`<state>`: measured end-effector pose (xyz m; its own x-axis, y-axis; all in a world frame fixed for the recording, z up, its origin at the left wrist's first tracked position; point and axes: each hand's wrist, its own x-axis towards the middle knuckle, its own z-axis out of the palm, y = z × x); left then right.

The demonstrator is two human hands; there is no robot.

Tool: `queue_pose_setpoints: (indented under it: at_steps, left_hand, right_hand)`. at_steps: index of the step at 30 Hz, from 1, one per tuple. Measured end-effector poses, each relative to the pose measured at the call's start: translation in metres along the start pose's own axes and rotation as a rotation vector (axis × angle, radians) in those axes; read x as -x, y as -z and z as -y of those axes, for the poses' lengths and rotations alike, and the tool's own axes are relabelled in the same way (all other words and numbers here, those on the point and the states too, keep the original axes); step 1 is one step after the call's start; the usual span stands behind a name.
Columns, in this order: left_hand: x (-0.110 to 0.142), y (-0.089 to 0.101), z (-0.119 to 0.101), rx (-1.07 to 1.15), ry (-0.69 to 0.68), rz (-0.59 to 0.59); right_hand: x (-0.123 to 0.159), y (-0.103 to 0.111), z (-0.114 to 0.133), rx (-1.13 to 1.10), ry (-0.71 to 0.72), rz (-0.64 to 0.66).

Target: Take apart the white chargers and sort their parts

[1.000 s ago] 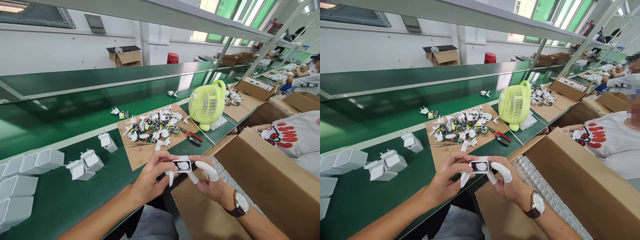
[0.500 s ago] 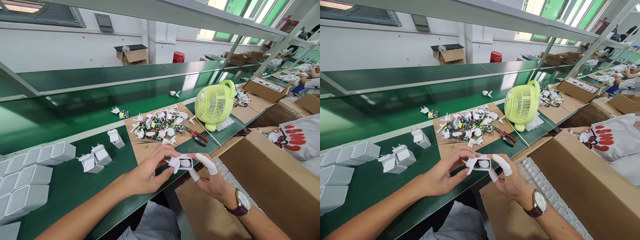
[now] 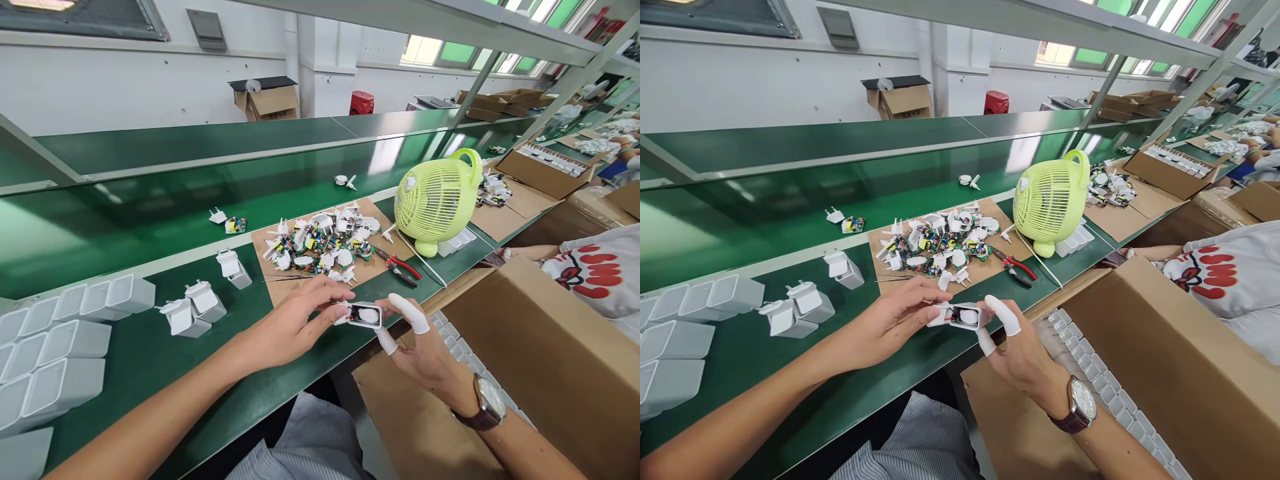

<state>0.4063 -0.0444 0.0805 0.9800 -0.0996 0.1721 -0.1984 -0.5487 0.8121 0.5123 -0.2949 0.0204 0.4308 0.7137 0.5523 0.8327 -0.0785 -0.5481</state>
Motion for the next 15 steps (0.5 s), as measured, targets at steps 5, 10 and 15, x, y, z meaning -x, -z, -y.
queue_pose_setpoints:
  at_steps: [5, 10, 15]
  left_hand:
    - [-0.0032, -0.0029, -0.0029, 0.022, 0.032, -0.024]
    - [-0.0067, -0.0038, -0.0036, 0.093, 0.05, -0.034]
    - [-0.0039, -0.0054, -0.0063, 0.066, 0.032, -0.026]
  right_hand:
    - [0.0035, -0.0033, -0.004, -0.037, -0.042, -0.029]
    - [0.0, -0.0034, -0.0042, -0.039, -0.054, -0.036]
    - [0.0014, -0.0056, -0.0031, -0.037, -0.099, -0.048]
